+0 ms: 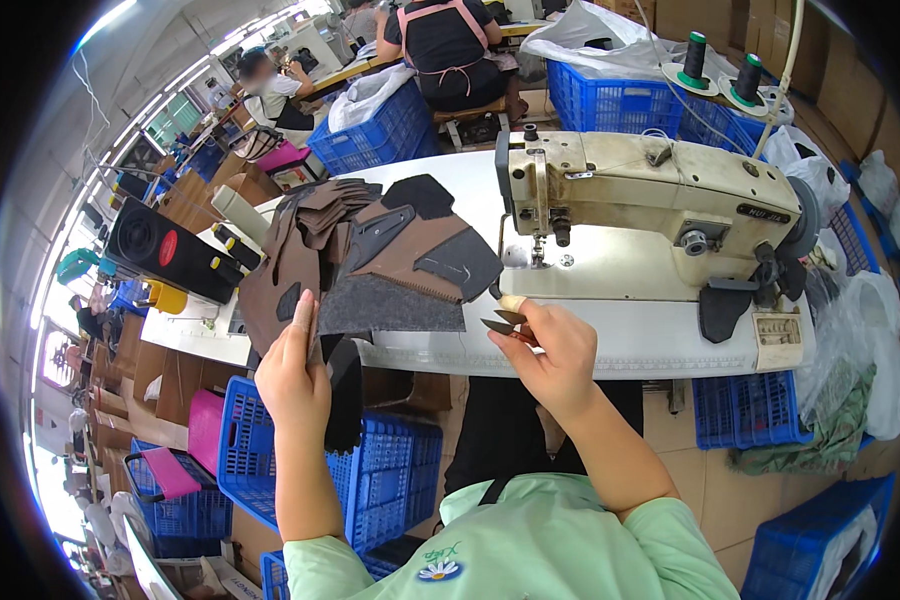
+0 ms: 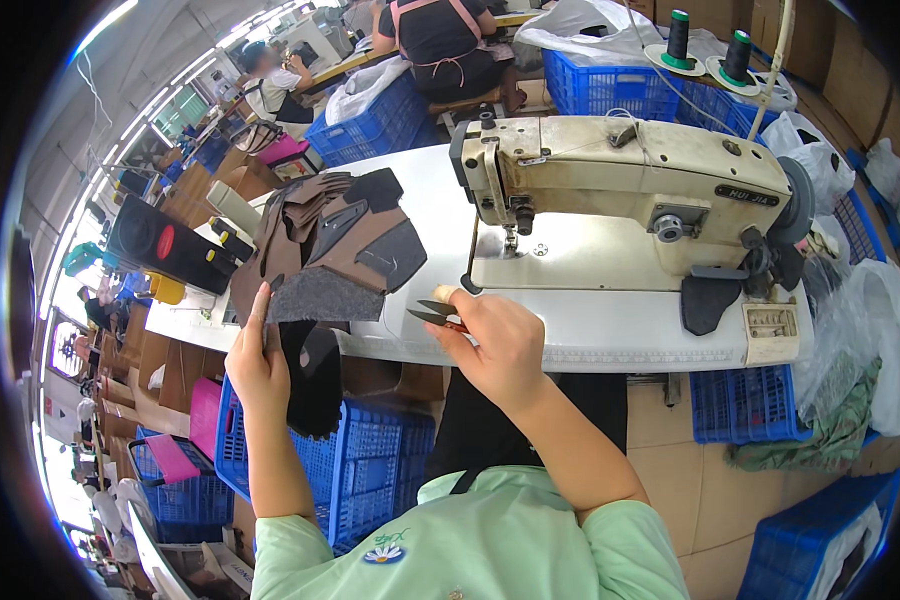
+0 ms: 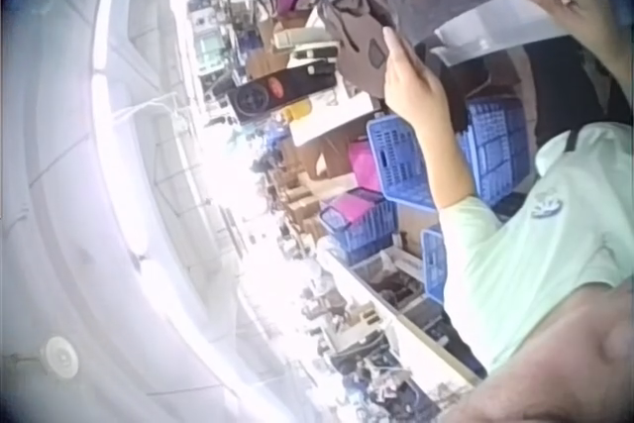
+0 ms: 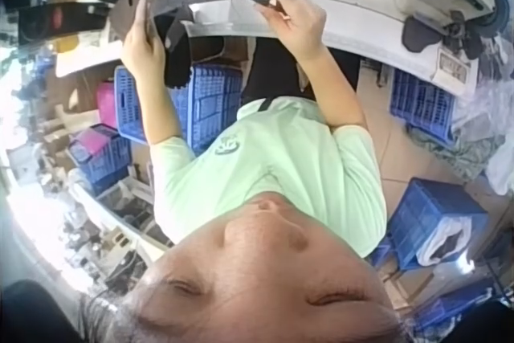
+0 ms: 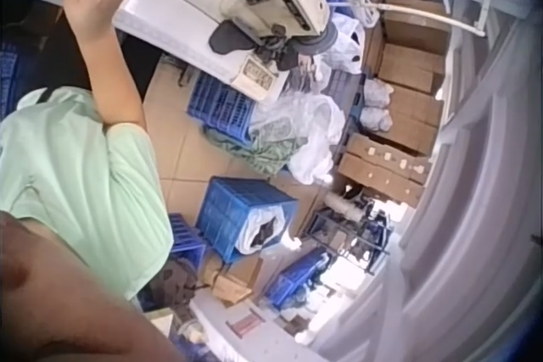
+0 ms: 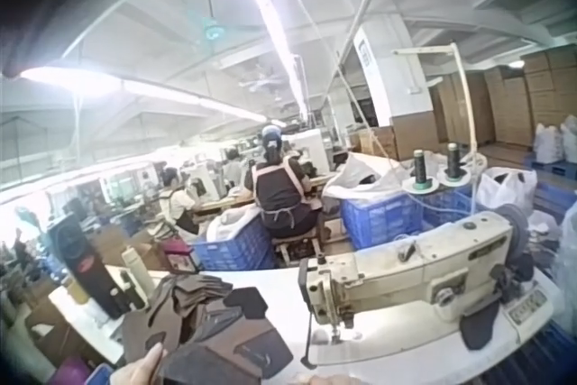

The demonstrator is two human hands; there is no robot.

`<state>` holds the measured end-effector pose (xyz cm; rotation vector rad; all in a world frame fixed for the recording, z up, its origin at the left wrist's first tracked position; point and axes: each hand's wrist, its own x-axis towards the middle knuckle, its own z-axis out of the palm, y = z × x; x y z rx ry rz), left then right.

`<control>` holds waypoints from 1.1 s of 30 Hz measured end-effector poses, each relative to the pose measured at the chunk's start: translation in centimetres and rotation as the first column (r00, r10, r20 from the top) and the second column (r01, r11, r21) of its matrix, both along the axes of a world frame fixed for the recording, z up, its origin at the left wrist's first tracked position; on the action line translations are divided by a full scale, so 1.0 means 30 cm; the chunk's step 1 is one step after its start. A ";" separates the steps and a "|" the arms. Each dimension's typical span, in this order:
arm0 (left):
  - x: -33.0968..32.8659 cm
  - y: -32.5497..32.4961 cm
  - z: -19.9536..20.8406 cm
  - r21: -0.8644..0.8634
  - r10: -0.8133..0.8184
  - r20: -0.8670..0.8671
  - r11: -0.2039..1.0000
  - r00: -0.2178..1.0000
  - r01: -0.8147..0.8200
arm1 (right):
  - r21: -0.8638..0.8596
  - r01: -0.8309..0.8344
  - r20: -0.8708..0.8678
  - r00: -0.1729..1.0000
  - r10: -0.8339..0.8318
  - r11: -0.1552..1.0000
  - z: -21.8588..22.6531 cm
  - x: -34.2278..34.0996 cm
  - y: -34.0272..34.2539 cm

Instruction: Stitch together multiple pieces of leather panels using an industrial sewing machine to form part of a shoe upper.

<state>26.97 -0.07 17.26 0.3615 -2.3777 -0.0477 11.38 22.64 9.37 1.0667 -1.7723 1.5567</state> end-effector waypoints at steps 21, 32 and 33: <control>0.007 0.004 -0.002 0.050 0.025 0.008 0.998 1.000 -0.025 | -0.017 0.079 -0.289 0.954 -0.081 0.997 0.067 -0.020 -0.050; 0.000 -0.063 0.106 0.612 -0.126 -0.293 0.737 0.948 0.287 | 0.060 -0.180 -0.091 0.979 0.184 0.982 0.063 0.098 -0.065; 0.012 -0.076 0.120 0.629 -0.087 -0.280 0.736 0.956 0.251 | 0.098 -0.235 -0.015 0.971 0.237 0.967 0.067 0.115 -0.079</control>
